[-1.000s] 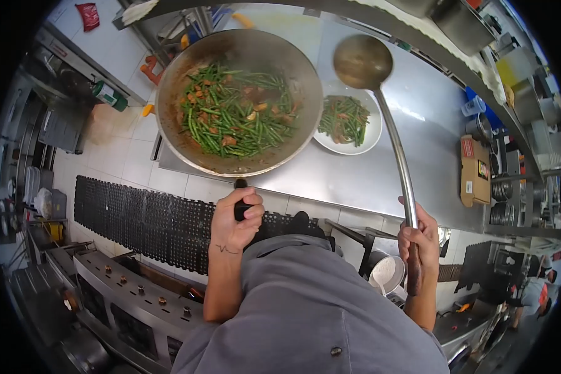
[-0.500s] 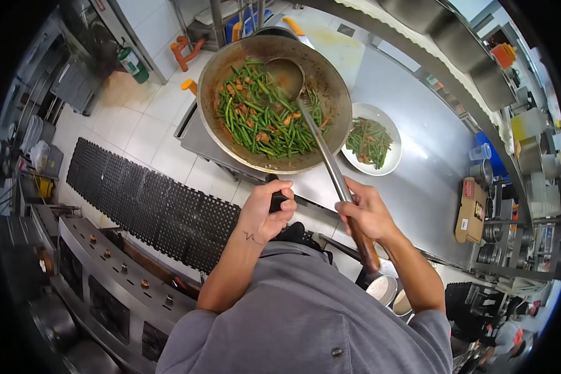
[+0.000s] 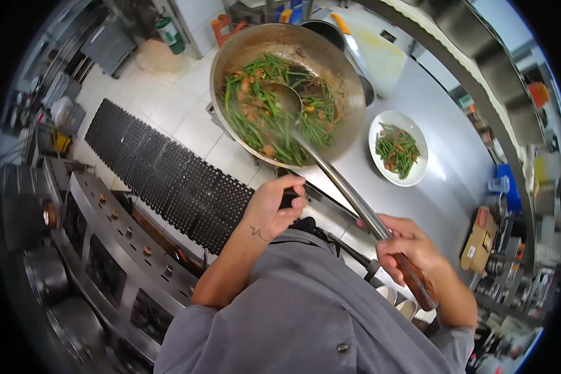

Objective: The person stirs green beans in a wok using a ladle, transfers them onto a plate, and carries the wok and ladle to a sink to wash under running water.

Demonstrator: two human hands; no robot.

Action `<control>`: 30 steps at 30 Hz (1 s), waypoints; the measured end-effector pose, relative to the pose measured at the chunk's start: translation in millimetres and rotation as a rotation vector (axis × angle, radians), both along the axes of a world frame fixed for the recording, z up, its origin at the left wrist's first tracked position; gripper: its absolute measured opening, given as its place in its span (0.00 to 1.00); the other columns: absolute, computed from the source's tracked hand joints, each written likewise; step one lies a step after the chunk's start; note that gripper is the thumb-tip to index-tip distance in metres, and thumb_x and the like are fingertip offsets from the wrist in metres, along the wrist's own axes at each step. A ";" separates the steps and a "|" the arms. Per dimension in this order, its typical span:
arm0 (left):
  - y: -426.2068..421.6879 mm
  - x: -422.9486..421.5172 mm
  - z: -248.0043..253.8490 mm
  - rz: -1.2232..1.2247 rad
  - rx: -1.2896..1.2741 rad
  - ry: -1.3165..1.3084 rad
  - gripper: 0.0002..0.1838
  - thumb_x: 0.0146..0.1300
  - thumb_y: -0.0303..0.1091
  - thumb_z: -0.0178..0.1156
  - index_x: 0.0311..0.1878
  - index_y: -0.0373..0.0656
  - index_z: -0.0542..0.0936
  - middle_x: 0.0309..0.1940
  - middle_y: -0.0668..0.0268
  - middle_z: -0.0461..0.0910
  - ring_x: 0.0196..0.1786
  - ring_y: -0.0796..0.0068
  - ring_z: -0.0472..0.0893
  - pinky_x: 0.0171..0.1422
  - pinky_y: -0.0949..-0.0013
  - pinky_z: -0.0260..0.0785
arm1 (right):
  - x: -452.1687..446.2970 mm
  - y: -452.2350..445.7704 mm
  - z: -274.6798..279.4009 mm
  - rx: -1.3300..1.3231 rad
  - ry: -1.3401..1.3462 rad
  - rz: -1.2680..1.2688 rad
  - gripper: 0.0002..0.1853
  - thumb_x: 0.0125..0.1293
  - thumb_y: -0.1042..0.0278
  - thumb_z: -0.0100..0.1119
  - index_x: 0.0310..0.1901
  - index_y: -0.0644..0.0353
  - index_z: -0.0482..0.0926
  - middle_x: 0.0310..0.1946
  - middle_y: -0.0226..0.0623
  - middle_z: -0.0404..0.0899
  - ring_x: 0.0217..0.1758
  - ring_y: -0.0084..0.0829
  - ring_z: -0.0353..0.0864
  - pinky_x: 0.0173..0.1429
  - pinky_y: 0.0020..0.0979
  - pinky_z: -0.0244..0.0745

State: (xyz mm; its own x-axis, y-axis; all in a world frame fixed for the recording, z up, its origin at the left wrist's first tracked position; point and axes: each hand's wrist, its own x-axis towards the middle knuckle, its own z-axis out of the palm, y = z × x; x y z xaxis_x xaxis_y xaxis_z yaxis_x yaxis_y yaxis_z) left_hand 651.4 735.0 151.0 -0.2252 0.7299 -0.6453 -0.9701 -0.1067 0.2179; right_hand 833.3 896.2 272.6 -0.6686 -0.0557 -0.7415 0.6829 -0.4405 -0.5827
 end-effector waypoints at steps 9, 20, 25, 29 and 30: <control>-18.4 18.4 5.9 -0.002 -0.053 0.002 0.08 0.62 0.29 0.55 0.29 0.45 0.67 0.23 0.71 0.70 0.19 0.82 0.67 0.11 0.82 0.51 | 12.5 15.3 -16.3 -0.662 0.171 -0.342 0.28 0.61 0.75 0.44 0.64 0.72 0.58 0.17 0.33 0.63 0.09 0.23 0.65 0.07 0.26 0.60; 7.7 21.9 3.2 -0.087 0.065 -0.180 0.06 0.63 0.28 0.53 0.29 0.43 0.69 0.23 0.70 0.70 0.21 0.79 0.67 0.13 0.80 0.52 | 76.0 49.6 18.6 -0.615 0.389 -0.666 0.32 0.59 0.79 0.45 0.65 0.77 0.48 0.15 0.42 0.66 0.09 0.31 0.70 0.07 0.32 0.65; 29.9 15.5 4.0 -0.115 0.142 -0.265 0.05 0.65 0.28 0.50 0.32 0.41 0.70 0.24 0.70 0.68 0.21 0.78 0.66 0.12 0.80 0.53 | 126.7 53.0 22.6 -0.675 0.571 -0.860 0.34 0.61 0.81 0.41 0.67 0.78 0.40 0.21 0.47 0.69 0.16 0.37 0.75 0.14 0.36 0.74; 47.5 9.6 2.4 -0.130 0.110 -0.239 0.05 0.65 0.28 0.50 0.33 0.39 0.70 0.23 0.69 0.68 0.21 0.76 0.67 0.12 0.79 0.54 | 152.6 53.0 20.4 -0.410 0.536 -0.972 0.32 0.59 0.79 0.43 0.65 0.80 0.47 0.16 0.40 0.66 0.11 0.30 0.70 0.10 0.30 0.68; 50.2 9.7 0.8 -0.143 0.105 -0.237 0.05 0.65 0.28 0.50 0.33 0.39 0.70 0.23 0.69 0.68 0.21 0.76 0.67 0.12 0.79 0.54 | 155.6 51.8 19.3 -0.213 0.469 -1.006 0.30 0.58 0.78 0.45 0.62 0.83 0.53 0.13 0.35 0.64 0.07 0.24 0.66 0.06 0.25 0.62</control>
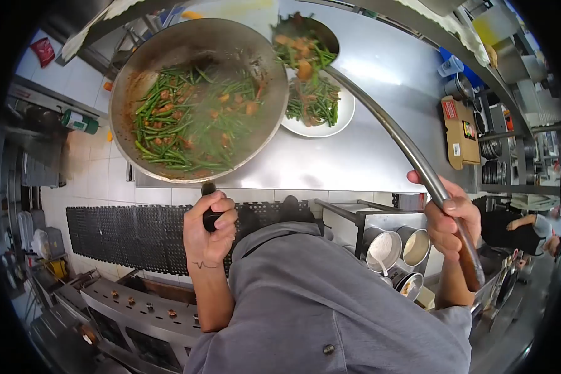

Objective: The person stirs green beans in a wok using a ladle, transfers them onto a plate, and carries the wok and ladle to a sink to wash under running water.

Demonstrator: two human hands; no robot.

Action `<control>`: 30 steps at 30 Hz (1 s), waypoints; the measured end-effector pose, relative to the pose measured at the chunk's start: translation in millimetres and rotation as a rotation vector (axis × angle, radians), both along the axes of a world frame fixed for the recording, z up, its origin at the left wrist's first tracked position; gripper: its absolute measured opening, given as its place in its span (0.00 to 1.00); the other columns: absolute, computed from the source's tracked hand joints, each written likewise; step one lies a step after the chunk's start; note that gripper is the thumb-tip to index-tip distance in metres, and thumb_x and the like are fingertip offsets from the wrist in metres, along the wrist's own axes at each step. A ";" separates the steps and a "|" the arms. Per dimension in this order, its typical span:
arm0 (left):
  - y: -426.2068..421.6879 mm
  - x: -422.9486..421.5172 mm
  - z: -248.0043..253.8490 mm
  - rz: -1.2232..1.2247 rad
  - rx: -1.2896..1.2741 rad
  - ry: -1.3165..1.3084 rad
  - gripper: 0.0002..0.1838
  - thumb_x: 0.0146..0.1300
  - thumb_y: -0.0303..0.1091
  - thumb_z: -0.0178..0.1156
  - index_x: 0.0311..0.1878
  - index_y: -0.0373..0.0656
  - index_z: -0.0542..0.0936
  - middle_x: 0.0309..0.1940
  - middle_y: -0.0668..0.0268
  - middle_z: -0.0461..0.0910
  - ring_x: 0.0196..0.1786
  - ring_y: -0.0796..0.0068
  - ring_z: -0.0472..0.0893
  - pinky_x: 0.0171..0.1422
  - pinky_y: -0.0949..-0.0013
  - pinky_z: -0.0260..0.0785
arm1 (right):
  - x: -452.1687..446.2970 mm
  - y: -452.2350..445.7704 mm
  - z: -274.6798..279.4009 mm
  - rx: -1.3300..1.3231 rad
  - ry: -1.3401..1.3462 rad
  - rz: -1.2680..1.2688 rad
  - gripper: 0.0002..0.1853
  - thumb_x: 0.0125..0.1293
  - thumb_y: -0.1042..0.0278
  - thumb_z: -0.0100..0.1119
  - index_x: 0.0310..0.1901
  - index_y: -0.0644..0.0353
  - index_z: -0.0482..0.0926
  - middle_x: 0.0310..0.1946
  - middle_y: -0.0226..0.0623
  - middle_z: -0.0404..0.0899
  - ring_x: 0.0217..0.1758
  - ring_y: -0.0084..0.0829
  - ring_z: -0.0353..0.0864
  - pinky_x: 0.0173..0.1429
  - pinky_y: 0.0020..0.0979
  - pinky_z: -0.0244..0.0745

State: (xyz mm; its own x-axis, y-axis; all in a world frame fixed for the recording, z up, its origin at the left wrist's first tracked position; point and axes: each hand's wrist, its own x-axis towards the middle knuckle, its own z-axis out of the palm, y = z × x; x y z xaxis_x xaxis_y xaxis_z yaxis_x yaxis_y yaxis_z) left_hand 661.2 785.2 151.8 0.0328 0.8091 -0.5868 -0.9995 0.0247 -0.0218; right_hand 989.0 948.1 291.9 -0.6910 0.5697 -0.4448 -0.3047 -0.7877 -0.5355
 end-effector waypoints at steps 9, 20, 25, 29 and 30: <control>16.6 -3.3 -3.5 0.016 -0.042 0.137 0.06 0.64 0.28 0.51 0.31 0.40 0.69 0.23 0.68 0.69 0.20 0.76 0.67 0.10 0.80 0.53 | 13.9 1.4 -101.0 0.336 -0.618 0.157 0.28 0.55 0.79 0.52 0.61 0.66 0.66 0.15 0.30 0.69 0.10 0.21 0.67 0.15 0.22 0.65; 17.0 -6.0 -13.0 -0.007 0.020 0.246 0.07 0.63 0.28 0.54 0.29 0.43 0.68 0.22 0.68 0.69 0.19 0.78 0.66 0.12 0.81 0.52 | 3.9 -51.4 -131.3 1.487 -1.405 0.290 0.37 0.47 0.77 0.58 0.64 0.67 0.62 0.18 0.50 0.75 0.22 0.50 0.78 0.31 0.43 0.72; 17.6 -7.0 -14.9 -0.010 0.032 0.219 0.07 0.63 0.28 0.54 0.29 0.43 0.68 0.23 0.69 0.69 0.19 0.78 0.66 0.11 0.81 0.53 | -1.5 -47.2 -101.9 1.368 -1.364 0.272 0.36 0.47 0.79 0.56 0.63 0.67 0.64 0.16 0.50 0.74 0.20 0.49 0.77 0.30 0.40 0.72; 14.5 -5.1 -17.8 0.009 0.049 0.180 0.06 0.63 0.27 0.53 0.30 0.42 0.69 0.23 0.69 0.69 0.19 0.79 0.66 0.11 0.81 0.54 | -7.7 -41.2 -88.3 1.194 -1.343 0.273 0.34 0.47 0.80 0.55 0.62 0.67 0.66 0.16 0.51 0.71 0.18 0.44 0.76 0.29 0.35 0.71; 14.8 -4.5 -19.3 0.012 0.049 0.176 0.06 0.63 0.27 0.53 0.30 0.42 0.69 0.23 0.69 0.69 0.19 0.79 0.66 0.11 0.81 0.54 | -4.7 -38.8 -91.9 1.196 -1.345 0.278 0.34 0.47 0.80 0.55 0.62 0.67 0.66 0.16 0.51 0.71 0.18 0.44 0.76 0.29 0.35 0.71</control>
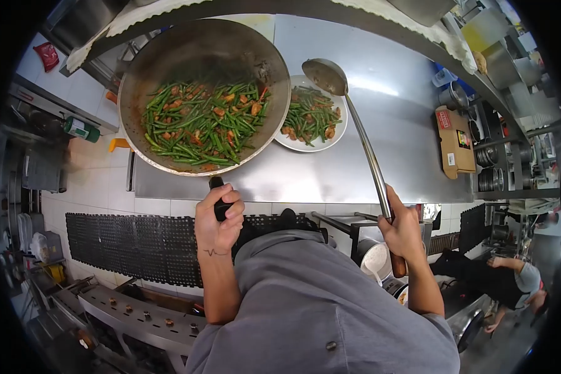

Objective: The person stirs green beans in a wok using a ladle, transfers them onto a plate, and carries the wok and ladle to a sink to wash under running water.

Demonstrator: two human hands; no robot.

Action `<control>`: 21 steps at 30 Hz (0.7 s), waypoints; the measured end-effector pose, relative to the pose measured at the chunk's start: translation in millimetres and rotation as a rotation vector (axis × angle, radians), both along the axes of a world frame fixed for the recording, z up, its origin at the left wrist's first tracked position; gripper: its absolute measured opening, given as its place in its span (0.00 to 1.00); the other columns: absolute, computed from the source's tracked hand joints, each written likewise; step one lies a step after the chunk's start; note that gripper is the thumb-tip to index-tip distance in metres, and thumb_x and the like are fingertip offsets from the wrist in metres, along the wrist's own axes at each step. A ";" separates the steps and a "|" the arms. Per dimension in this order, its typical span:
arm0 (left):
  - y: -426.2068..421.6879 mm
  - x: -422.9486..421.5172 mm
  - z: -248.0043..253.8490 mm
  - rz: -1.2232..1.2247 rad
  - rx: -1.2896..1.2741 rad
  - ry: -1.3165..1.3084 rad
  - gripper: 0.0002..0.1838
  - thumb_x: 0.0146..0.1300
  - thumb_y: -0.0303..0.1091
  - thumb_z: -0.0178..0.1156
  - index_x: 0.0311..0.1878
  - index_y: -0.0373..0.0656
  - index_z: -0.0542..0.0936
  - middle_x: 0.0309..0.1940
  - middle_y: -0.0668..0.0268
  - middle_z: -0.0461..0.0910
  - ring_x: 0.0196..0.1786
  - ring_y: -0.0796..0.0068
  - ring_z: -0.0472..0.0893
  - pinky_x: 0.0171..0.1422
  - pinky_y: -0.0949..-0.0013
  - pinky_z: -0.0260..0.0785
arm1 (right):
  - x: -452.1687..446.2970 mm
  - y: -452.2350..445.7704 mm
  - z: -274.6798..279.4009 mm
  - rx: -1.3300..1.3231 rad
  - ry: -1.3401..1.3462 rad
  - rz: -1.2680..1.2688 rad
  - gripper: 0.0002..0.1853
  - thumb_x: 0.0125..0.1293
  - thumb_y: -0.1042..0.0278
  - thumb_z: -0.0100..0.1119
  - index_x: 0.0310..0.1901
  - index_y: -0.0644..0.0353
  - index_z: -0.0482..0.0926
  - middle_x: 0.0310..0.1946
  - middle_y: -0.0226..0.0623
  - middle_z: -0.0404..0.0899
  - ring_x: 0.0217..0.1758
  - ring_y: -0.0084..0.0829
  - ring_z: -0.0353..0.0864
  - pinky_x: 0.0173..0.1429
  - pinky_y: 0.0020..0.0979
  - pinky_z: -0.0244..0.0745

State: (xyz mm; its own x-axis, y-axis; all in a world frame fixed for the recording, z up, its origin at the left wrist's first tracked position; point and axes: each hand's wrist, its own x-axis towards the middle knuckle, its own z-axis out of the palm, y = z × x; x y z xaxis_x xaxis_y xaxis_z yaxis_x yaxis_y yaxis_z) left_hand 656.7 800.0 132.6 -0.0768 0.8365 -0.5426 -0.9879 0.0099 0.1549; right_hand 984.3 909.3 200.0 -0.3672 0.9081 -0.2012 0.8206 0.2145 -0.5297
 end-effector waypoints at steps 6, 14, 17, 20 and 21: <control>2.9 4.8 -5.3 0.052 0.032 0.014 0.06 0.66 0.28 0.49 0.34 0.37 0.71 0.24 0.69 0.68 0.21 0.78 0.66 0.12 0.79 0.55 | 15.8 13.7 -23.1 -0.341 0.423 -0.152 0.34 0.52 0.83 0.54 0.65 0.67 0.63 0.20 0.30 0.73 0.18 0.20 0.68 0.24 0.23 0.64; 5.0 -2.1 -4.0 0.037 0.035 -0.007 0.08 0.62 0.27 0.55 0.30 0.42 0.66 0.22 0.67 0.71 0.20 0.78 0.67 0.11 0.81 0.53 | -70.2 41.5 27.9 -0.013 0.167 0.326 0.31 0.55 0.78 0.53 0.62 0.75 0.63 0.16 0.35 0.71 0.14 0.27 0.69 0.22 0.30 0.67; 4.8 -14.4 -7.2 0.028 0.064 -0.075 0.09 0.61 0.27 0.56 0.29 0.42 0.65 0.22 0.67 0.71 0.19 0.78 0.68 0.12 0.81 0.52 | -110.4 30.9 20.3 0.081 -0.023 0.416 0.32 0.55 0.74 0.54 0.63 0.74 0.61 0.15 0.41 0.70 0.15 0.34 0.74 0.23 0.36 0.69; 15.6 -22.7 3.5 0.050 0.037 -0.021 0.07 0.63 0.27 0.54 0.29 0.43 0.67 0.22 0.68 0.71 0.19 0.79 0.66 0.12 0.81 0.53 | -140.4 -11.6 69.6 -0.394 -0.044 0.286 0.31 0.56 0.74 0.54 0.64 0.67 0.62 0.16 0.36 0.73 0.16 0.28 0.73 0.25 0.31 0.69; 18.1 -26.3 4.2 0.034 0.051 -0.029 0.09 0.61 0.26 0.55 0.28 0.44 0.66 0.22 0.68 0.71 0.19 0.79 0.67 0.12 0.81 0.52 | -144.5 -28.5 73.0 -0.574 0.031 0.193 0.29 0.58 0.73 0.53 0.62 0.68 0.62 0.17 0.36 0.72 0.15 0.28 0.73 0.22 0.30 0.70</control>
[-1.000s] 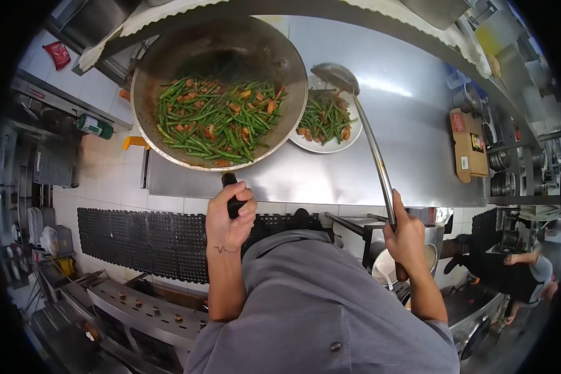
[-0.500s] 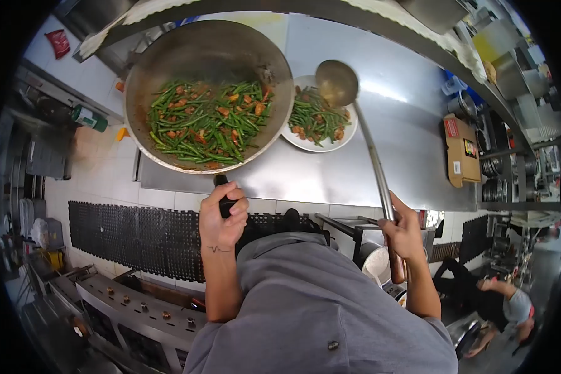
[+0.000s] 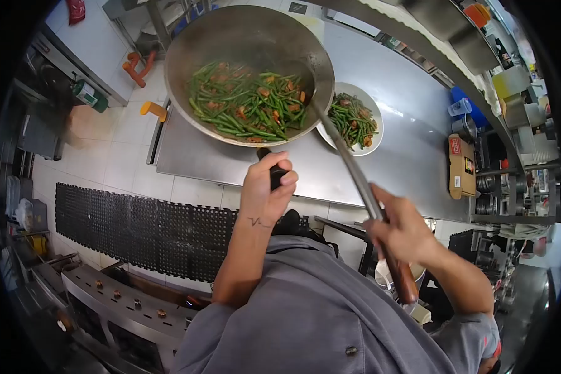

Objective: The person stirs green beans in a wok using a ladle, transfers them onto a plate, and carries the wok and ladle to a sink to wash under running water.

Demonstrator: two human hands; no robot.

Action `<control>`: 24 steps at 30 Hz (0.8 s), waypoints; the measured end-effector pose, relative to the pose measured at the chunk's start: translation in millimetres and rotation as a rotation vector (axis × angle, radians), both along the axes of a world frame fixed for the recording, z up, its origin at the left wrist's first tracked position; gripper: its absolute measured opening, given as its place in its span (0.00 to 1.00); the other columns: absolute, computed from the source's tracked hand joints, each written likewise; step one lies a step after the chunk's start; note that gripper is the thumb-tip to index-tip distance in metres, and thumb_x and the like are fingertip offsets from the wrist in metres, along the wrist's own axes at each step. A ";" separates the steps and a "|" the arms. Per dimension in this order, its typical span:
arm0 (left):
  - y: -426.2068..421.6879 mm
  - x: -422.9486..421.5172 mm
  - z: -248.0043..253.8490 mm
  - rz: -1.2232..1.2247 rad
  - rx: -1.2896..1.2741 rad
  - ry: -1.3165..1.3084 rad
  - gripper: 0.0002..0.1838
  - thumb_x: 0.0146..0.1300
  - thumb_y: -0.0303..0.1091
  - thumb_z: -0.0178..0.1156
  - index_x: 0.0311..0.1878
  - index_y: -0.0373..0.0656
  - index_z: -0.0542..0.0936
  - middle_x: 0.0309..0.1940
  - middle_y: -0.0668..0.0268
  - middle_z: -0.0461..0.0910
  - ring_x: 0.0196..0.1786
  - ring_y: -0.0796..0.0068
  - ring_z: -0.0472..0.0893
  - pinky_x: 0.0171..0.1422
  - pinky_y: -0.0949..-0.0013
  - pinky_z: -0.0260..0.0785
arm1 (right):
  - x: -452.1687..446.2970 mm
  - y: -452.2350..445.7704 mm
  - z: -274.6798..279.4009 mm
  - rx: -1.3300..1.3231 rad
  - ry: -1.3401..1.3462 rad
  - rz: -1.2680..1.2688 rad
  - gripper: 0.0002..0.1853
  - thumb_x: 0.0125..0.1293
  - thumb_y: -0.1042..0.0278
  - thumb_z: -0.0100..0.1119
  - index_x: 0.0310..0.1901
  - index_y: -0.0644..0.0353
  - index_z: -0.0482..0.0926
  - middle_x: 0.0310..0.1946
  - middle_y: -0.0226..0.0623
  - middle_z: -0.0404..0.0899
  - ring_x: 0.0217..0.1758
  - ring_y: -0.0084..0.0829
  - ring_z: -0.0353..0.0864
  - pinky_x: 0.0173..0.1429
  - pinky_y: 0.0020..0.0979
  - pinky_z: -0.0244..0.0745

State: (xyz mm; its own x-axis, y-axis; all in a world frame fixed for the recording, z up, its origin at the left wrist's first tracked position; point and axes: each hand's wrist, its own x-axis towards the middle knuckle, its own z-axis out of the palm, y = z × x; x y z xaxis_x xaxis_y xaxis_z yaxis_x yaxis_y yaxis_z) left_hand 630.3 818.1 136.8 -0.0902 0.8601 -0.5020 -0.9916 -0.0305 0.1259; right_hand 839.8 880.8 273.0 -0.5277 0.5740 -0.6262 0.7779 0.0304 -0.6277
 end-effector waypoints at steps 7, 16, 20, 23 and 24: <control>-11.5 -7.8 0.3 -0.054 -0.123 0.056 0.08 0.61 0.27 0.56 0.30 0.43 0.66 0.23 0.68 0.72 0.20 0.79 0.69 0.12 0.81 0.51 | -32.9 -12.2 33.4 -0.822 0.388 -0.510 0.25 0.59 0.70 0.53 0.60 0.63 0.65 0.16 0.30 0.67 0.10 0.21 0.68 0.10 0.25 0.63; -40.4 -14.8 15.4 -0.091 -0.152 0.073 0.08 0.62 0.29 0.55 0.30 0.45 0.67 0.21 0.69 0.69 0.18 0.82 0.65 0.11 0.81 0.49 | -23.8 -7.3 5.4 -1.351 0.785 -0.603 0.24 0.65 0.74 0.42 0.64 0.68 0.60 0.19 0.35 0.66 0.12 0.26 0.69 0.09 0.29 0.67; -47.5 -13.9 15.0 -0.138 -0.104 0.011 0.08 0.63 0.30 0.54 0.28 0.45 0.67 0.22 0.70 0.68 0.18 0.83 0.64 0.11 0.81 0.50 | -10.0 -1.8 -1.8 -1.448 0.902 -0.691 0.30 0.64 0.75 0.39 0.68 0.74 0.49 0.20 0.37 0.65 0.13 0.25 0.68 0.09 0.27 0.67; -45.2 -6.8 13.0 -0.086 -0.113 -0.012 0.08 0.64 0.30 0.53 0.29 0.44 0.68 0.23 0.70 0.69 0.20 0.82 0.65 0.11 0.82 0.51 | 7.1 8.1 -3.5 -1.444 0.888 -0.696 0.27 0.65 0.74 0.40 0.66 0.68 0.55 0.21 0.37 0.66 0.14 0.28 0.70 0.10 0.31 0.69; -44.5 -5.9 11.0 -0.088 -0.085 -0.035 0.07 0.64 0.30 0.52 0.29 0.44 0.68 0.24 0.70 0.69 0.21 0.82 0.65 0.11 0.82 0.51 | 12.5 10.5 -2.3 -1.443 0.897 -0.704 0.27 0.65 0.74 0.40 0.66 0.68 0.55 0.21 0.37 0.66 0.14 0.28 0.70 0.10 0.31 0.69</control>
State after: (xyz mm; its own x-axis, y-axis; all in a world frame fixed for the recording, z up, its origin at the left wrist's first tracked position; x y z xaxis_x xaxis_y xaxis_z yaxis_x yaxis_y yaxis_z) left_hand 624.4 773.6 147.8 0.0032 0.8179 -0.5753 -0.9938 0.0666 0.0892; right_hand 852.4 891.3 270.7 -0.8694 0.1456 -0.4722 -0.1381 -0.9891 -0.0506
